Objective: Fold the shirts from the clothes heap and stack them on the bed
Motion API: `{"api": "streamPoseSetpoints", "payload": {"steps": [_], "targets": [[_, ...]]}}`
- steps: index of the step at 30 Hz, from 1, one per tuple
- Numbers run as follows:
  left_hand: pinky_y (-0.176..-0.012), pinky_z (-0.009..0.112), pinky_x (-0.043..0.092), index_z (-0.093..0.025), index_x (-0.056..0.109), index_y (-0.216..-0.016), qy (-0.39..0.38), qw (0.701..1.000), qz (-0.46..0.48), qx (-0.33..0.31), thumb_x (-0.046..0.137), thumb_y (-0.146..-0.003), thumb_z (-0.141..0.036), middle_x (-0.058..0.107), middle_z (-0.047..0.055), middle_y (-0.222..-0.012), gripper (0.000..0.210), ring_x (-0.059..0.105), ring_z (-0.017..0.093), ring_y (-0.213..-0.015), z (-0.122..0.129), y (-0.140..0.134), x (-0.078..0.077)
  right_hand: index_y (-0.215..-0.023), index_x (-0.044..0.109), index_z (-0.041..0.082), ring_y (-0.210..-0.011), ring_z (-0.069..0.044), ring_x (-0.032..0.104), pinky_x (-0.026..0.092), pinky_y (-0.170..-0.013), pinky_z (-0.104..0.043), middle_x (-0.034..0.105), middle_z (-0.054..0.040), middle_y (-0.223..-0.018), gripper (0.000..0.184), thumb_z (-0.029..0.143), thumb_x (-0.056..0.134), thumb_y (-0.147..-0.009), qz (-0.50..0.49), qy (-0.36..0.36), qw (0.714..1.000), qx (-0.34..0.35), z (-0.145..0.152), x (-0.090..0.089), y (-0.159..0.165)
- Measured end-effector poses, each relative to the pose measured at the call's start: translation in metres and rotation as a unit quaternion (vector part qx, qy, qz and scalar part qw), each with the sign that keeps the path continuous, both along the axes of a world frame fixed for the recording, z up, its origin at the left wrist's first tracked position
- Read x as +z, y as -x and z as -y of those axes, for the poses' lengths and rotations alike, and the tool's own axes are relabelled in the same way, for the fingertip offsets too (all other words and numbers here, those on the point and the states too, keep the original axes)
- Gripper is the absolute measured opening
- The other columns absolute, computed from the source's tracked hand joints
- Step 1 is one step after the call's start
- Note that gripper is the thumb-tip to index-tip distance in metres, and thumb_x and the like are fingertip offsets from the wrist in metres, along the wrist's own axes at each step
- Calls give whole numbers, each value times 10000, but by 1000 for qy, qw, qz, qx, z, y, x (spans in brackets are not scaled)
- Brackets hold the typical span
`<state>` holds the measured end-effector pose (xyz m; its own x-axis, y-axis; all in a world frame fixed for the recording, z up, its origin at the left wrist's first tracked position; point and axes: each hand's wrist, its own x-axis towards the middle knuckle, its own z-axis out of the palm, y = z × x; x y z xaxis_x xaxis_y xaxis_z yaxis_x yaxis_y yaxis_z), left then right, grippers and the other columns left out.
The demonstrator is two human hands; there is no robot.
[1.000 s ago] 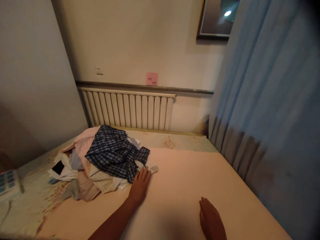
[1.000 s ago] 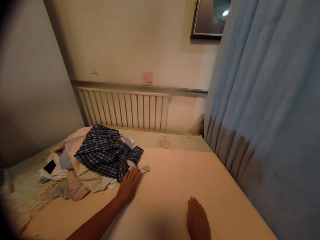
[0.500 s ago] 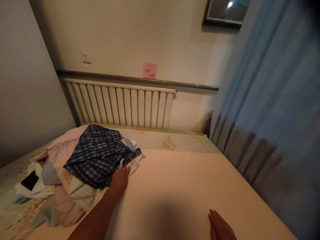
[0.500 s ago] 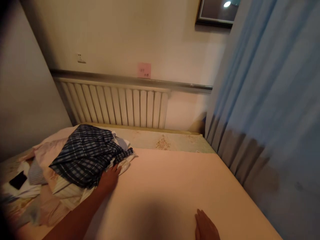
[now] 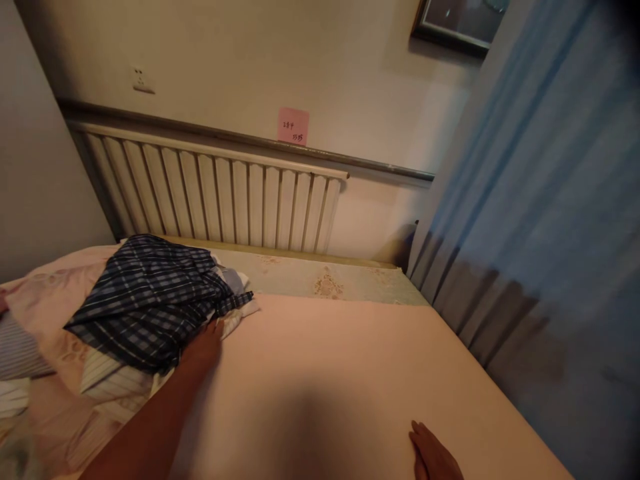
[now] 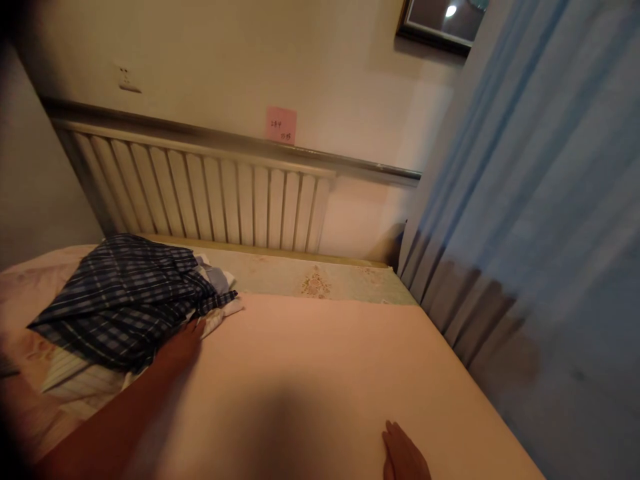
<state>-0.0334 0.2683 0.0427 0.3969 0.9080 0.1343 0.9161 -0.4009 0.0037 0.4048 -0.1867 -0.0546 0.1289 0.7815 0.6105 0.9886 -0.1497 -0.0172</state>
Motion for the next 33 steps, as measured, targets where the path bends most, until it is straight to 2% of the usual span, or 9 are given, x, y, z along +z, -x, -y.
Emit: {"api": "streamPoseSetpoints", "payload": {"steps": [4, 8, 11, 16, 20, 23, 26, 29, 33], "targets": [[-1018, 461, 374, -90, 479, -1342, -12, 1000, -3, -4, 288, -838, -21, 467, 173, -1433, 544, 491, 291, -1236, 11, 1, 8, -1144, 669, 185, -1079, -280, 656, 593, -854, -409, 666, -100, -1217, 354, 222, 472, -853, 11, 12, 1000, -13, -3, -2, 1], [-1054, 567, 305, -148, 501, -1322, -37, 999, -4, -24, 318, -862, -71, 453, 152, -1458, 501, 421, 301, -1317, 48, -1, 6, -1167, 650, 165, -1104, -281, 641, 574, -888, -423, 656, -113, -1232, 361, 225, 461, -866, 2, 2, 1000, -26, -6, 1, 8], [-1100, 592, 228, -169, 530, -1293, -77, 996, 5, -35, 337, -865, -95, 492, 125, -1440, 475, 343, 277, -1386, 88, -6, -8, -1169, 646, 161, -1117, -285, 630, 549, -923, -429, 653, -122, -1234, 354, 231, 463, -874, -8, -13, 999, -32, -6, 8, 17], [-1109, 505, 282, -106, 519, -1326, -137, 989, 29, -47, 339, -905, -203, 486, 153, -1446, 468, 386, 277, -1370, 174, -23, -35, -1150, 643, 139, -1123, -287, 617, 511, -960, -429, 653, -141, -1222, 353, 232, 454, -866, -15, -27, 999, -35, -5, 14, 25], [-1106, 435, 329, -96, 540, -1313, -152, 985, 66, -49, 363, -885, -178, 543, 159, -1392, 470, 441, 262, -1338, 242, -37, -47, -1141, 638, 148, -1140, -293, 603, 489, -975, -450, 654, -143, -1219, 352, 241, 443, -863, -24, -33, 998, -38, -6, 11, 27], [-1104, 426, 352, -110, 567, -1284, -149, 983, 82, -71, 376, -871, -161, 570, 138, -1370, 458, 471, 255, -1316, 276, -44, -52, -1136, 640, 144, -1144, -295, 600, 478, -984, -459, 656, -148, -1214, 353, 237, 430, -868, -40, -23, 998, -39, -7, 12, 28], [-1101, 432, 367, -116, 586, -1256, -139, 980, 109, -88, 382, -864, -151, 587, 134, -1351, 444, 479, 260, -1310, 293, -48, -54, -1111, 651, 141, -1137, -295, 603, 467, -996, -462, 663, -151, -1199, 345, 250, 427, -872, -83, -28, 996, -34, -6, 16, 32], [-1098, 443, 369, -115, 610, -1208, -117, 973, 175, -96, 371, -877, -166, 608, 155, -1313, 412, 496, 269, -1292, 298, -51, -50, -1066, 664, 137, -1120, -296, 604, 442, -1014, -462, 670, -160, -1169, 333, 281, 436, -870, -162, -41, 986, -25, -6, 27, 44], [-1075, 420, 378, -163, 626, -1124, -1, 940, 331, -86, 387, -907, -320, 649, 139, -1227, 359, 546, 256, -1211, 302, -58, -31, -1019, 646, 174, -997, -249, 618, 470, -915, -377, 680, -120, -1057, 304, 370, 458, -884, -329, -52, 943, 12, -9, 54, 78]]}}
